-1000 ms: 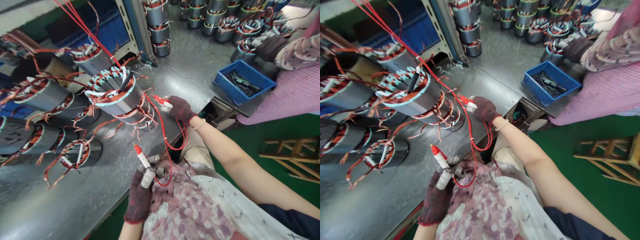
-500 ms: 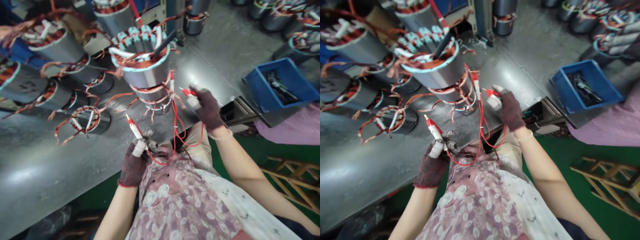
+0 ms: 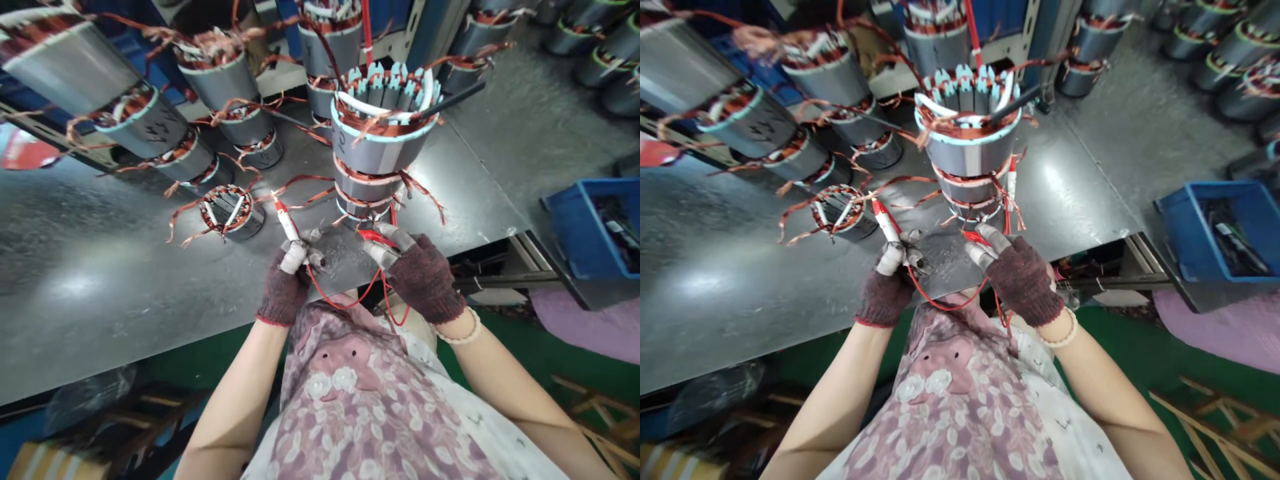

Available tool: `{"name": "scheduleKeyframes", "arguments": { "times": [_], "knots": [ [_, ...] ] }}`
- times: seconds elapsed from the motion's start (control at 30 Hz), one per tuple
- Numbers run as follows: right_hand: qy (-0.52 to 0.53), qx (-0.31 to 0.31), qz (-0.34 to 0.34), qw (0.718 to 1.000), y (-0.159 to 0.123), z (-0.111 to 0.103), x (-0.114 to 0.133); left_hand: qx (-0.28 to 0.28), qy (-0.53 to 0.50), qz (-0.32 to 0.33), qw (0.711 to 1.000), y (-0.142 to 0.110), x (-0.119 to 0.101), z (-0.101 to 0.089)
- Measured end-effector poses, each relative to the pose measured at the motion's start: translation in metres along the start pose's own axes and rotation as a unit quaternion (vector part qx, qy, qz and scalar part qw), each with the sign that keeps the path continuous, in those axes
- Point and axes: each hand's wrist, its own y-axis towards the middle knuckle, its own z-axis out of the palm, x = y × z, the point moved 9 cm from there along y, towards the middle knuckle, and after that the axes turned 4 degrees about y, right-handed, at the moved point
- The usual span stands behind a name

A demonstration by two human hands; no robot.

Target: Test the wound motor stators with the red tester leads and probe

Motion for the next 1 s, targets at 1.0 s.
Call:
{"name": "scheduleKeyframes", "arguments": {
  "times": [1.0],
  "knots": [
    [-0.006,-0.134,-0.025,0.991,-0.017,0.024,0.006,-0.023,0.018,-0.005,1.000,-0.004,-0.013,-0.003]
  ]
}}
